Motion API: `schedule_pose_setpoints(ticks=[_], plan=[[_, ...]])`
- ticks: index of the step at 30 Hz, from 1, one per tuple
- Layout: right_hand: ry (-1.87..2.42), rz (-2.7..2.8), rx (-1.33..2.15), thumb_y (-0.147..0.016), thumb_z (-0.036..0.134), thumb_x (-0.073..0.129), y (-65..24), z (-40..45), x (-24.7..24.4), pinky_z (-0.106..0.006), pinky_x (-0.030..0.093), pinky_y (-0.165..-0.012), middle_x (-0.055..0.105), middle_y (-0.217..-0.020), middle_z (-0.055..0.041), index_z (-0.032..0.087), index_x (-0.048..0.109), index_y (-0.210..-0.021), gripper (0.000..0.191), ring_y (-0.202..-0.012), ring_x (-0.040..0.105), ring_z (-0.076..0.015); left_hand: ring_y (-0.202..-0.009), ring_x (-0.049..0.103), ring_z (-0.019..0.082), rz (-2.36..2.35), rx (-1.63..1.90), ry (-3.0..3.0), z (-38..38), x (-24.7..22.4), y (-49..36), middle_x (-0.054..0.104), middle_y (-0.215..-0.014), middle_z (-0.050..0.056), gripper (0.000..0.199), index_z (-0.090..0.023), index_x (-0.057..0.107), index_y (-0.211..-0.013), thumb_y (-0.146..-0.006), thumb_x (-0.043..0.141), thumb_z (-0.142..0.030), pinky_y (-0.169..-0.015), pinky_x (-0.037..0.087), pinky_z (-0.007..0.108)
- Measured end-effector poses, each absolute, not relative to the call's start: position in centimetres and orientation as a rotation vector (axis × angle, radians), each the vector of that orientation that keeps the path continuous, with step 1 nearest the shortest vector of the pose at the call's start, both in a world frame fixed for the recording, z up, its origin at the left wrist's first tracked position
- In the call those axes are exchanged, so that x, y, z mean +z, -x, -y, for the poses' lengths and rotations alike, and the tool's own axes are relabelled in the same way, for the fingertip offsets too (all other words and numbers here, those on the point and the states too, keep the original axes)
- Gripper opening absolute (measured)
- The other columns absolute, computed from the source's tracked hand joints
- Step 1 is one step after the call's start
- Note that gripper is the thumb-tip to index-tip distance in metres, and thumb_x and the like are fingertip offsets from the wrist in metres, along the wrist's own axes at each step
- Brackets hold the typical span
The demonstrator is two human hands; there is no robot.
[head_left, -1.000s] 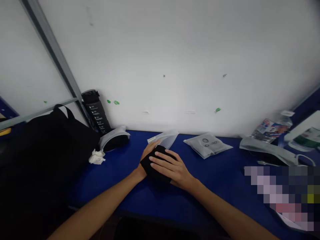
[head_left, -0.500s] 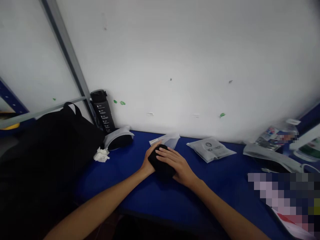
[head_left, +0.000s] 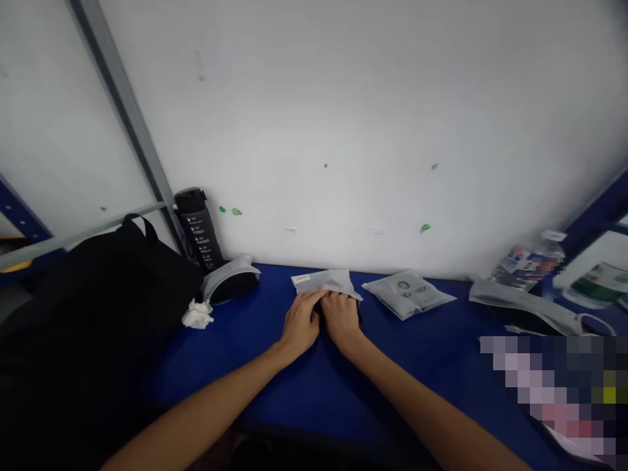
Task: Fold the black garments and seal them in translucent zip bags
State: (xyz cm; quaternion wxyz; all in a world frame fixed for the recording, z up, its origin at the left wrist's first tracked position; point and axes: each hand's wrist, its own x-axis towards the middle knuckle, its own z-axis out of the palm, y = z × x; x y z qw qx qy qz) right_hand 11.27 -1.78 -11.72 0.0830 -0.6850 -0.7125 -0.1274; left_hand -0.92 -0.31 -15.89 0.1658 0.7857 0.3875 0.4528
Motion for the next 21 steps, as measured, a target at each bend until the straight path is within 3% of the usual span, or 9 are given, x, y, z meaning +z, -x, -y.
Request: schedule_pose_setpoints(ticks=[2,4,7,11,15,18,21], plan=[[2.086,2.088,-0.352,-0.099,0.002,0.041,-10.4,1.1,-11.4,-0.045,0.058,-0.08,0.075,-0.103,-0.0244,0.007,0.071,-0.116,0.035,-0.096,0.075,-0.034,-0.137,0.06,0.023,-1.131,1.32,-2.212,-0.2,-15.9,1.2,0.069,-0.142,0.005,0.077,-0.023,0.067,-0.139,-0.074,0.046,0.012,-0.123,0.046,0.048],[2.039,2.084,-0.361,-0.097,0.003,0.048,-10.4,0.7,-11.5,-0.045,0.057,-0.089,0.074,-0.114,-0.024,0.01,0.068,-0.125,0.035,-0.107,0.073,-0.0333,-0.136,0.061,0.024,-1.161,1.35,-2.185,-0.6,-15.7,1.5,0.069,-0.142,0.006,0.077,-0.022,0.066,-0.139,-0.073,0.046,0.013,-0.123,0.046,0.049],[1.928,2.064,-0.363,-0.089,0.008,0.062,-11.6,0.6,-12.3,-0.039,0.055,-0.094,0.07,-0.13,-0.019,0.019,0.059,-0.141,0.054,-0.119,0.068,-0.0311,-0.137,0.059,0.024,-1.17,1.353,-2.188,-1.2,-15.3,1.9,0.068,-0.144,0.006,0.077,-0.023,0.066,-0.139,-0.074,0.047,0.012,-0.124,0.046,0.049],[1.804,2.071,-0.299,-0.079,0.006,0.064,-12.9,0.8,-12.5,-0.035,0.056,-0.08,0.073,-0.128,-0.0176,0.023,0.059,-0.142,0.065,-0.11,0.072,-0.0316,-0.135,0.062,0.025,-1.143,1.317,-2.198,-2.1,-15.0,2.7,0.071,-0.14,0.006,0.074,-0.023,0.07,-0.135,-0.072,0.049,0.011,-0.123,0.046,0.05],[1.664,2.058,-0.021,-0.077,0.014,0.063,-13.5,1.2,-11.4,-0.038,0.057,-0.074,0.078,-0.118,-0.0096,0.028,0.065,-0.135,0.06,-0.095,0.076,-0.0331,-0.124,0.07,0.025,-1.156,1.344,-2.111,-3.5,-14.5,4.0,0.076,-0.129,0.006,0.061,-0.023,0.075,-0.126,-0.078,0.051,0.006,-0.117,0.051,0.05],[1.496,1.818,0.23,-0.08,0.02,0.064,-13.8,1.1,-10.9,-0.041,0.059,-0.081,0.081,-0.1,-0.0066,0.027,0.068,-0.13,0.051,-0.088,0.077,-0.0315,-0.122,0.071,0.024,-1.152,1.363,-2.075,-4.1,-14.0,4.8,0.078,-0.127,0.006,0.059,-0.022,0.075,-0.127,-0.082,0.049,0.005,-0.115,0.052,0.047],[1.096,1.452,0.512,-0.085,0.034,0.069,-13.7,0.4,-11.0,-0.045,0.058,-0.099,0.079,-0.118,-0.0097,0.021,0.068,-0.13,0.047,-0.11,0.074,-0.0312,-0.124,0.07,0.026,-1.231,1.345,-2.022,-4.1,-13.5,5.2,0.077,-0.129,0.006,0.065,-0.021,0.074,-0.129,-0.078,0.048,0.008,-0.114,0.053,0.047]])
